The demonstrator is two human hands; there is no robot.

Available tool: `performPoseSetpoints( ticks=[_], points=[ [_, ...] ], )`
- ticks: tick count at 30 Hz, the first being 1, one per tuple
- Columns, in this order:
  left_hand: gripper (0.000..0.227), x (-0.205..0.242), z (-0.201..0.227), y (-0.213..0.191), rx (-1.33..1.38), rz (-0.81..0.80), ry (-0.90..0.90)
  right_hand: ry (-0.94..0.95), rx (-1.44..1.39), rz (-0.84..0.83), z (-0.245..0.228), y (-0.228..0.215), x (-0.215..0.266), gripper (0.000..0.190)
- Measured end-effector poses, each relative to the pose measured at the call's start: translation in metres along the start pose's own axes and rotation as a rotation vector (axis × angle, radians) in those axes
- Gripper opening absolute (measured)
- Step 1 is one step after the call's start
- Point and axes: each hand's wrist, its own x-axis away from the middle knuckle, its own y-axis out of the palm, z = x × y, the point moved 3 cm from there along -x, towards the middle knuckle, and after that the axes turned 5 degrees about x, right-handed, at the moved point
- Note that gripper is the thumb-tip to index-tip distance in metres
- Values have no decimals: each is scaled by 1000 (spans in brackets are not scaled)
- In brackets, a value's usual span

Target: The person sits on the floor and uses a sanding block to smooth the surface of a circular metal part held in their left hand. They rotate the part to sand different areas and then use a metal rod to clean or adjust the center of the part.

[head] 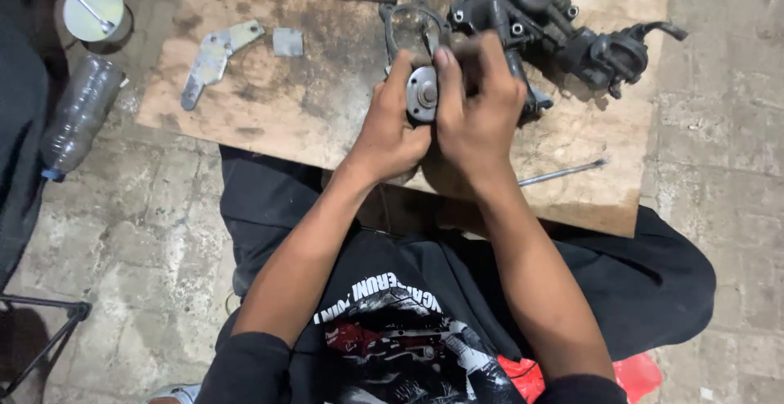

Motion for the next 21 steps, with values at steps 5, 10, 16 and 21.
performPoseSetpoints(
  ticks=[5,10,16,21],
  points=[
    [40,-4,5,3,44,13,46,42,102,38,3,-13,32,12],
    [41,-1,5,1,98,-41,37,-21,35,10,-2,-5,12,12],
    [47,-4,0,0,84,-40,-39,1,34,-44,-1,-15,20,8],
    [47,-2,-2,-2,30,-56,43,105,3,-230,21,-36,37,6]
  ],
)
